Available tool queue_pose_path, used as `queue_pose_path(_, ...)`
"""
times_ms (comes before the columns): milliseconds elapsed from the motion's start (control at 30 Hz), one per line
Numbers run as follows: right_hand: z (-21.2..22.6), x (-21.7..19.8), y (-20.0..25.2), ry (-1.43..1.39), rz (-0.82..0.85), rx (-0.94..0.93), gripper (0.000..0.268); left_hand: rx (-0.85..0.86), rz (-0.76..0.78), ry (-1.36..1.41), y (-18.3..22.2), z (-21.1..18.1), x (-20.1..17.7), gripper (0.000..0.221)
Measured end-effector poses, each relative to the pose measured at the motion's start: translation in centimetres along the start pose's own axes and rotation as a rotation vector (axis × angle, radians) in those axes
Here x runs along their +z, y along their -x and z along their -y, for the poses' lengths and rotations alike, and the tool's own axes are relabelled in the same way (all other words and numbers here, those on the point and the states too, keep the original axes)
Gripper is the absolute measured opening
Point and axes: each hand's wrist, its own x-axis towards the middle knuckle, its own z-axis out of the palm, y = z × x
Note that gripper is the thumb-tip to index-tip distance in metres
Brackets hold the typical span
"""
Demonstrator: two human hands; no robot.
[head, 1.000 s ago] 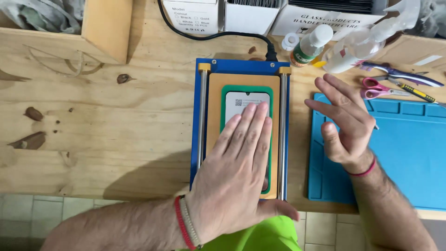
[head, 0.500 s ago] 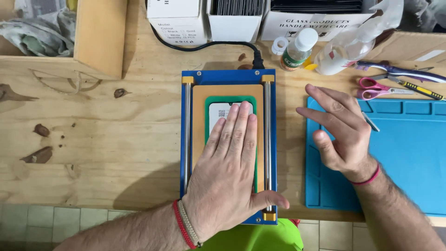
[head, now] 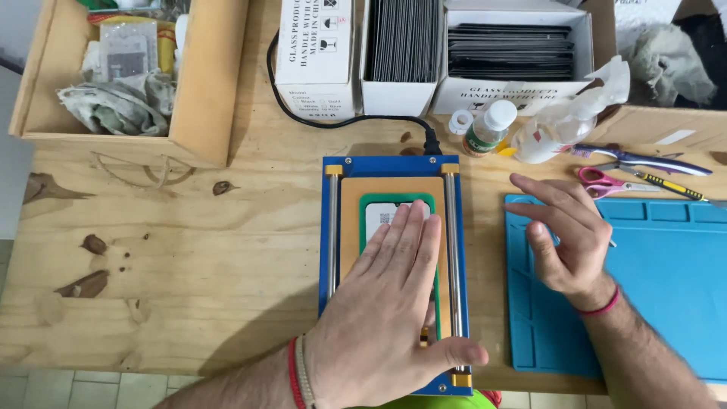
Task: Placing a phone screen assembly onto a separator machine for repair
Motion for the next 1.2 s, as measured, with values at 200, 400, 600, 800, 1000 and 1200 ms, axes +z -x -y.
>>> queue_pose_path(200, 1.5, 1.8, -0.7, -0.188, -0.201, 0.159, 0.059, 0.056, -0.495, 0.456, -0.1, 4.9, -4.6, 0.075)
queue_pose_path(400, 0.8, 5.2, -5.1, -0.964, -0.231, 0.807, 0.05, -0.137, -0.897, 1.056, -5.6, 19.0, 1.7, 0.059)
queue_pose_path(600, -2.8, 11.0, -2.5, -0.936, -0.098, 0.678, 0.056, -0.041, -0.619, 1.2, -6.8, 18.9, 4.2, 0.061)
queue_pose_path(800, 3.5, 8.0, -6.0, -0.884, 0.014, 0.583, 0.049, -0.081, -0.585, 1.152, -6.6, 20.1, 5.1, 0.045)
queue_pose_path(1000, 1.2, 8.2, -4.8, -0.845, 0.092, 0.537, 0.044, -0.138, -0.547, 1.153, -6.4, 20.7, 5.6, 0.039)
queue_pose_path(1200, -0.3, 8.7, -3.7, -0.773, 0.133, 0.554, 0.048, -0.192, -0.508, 1.155, -6.2, 20.9, 5.6, 0.04)
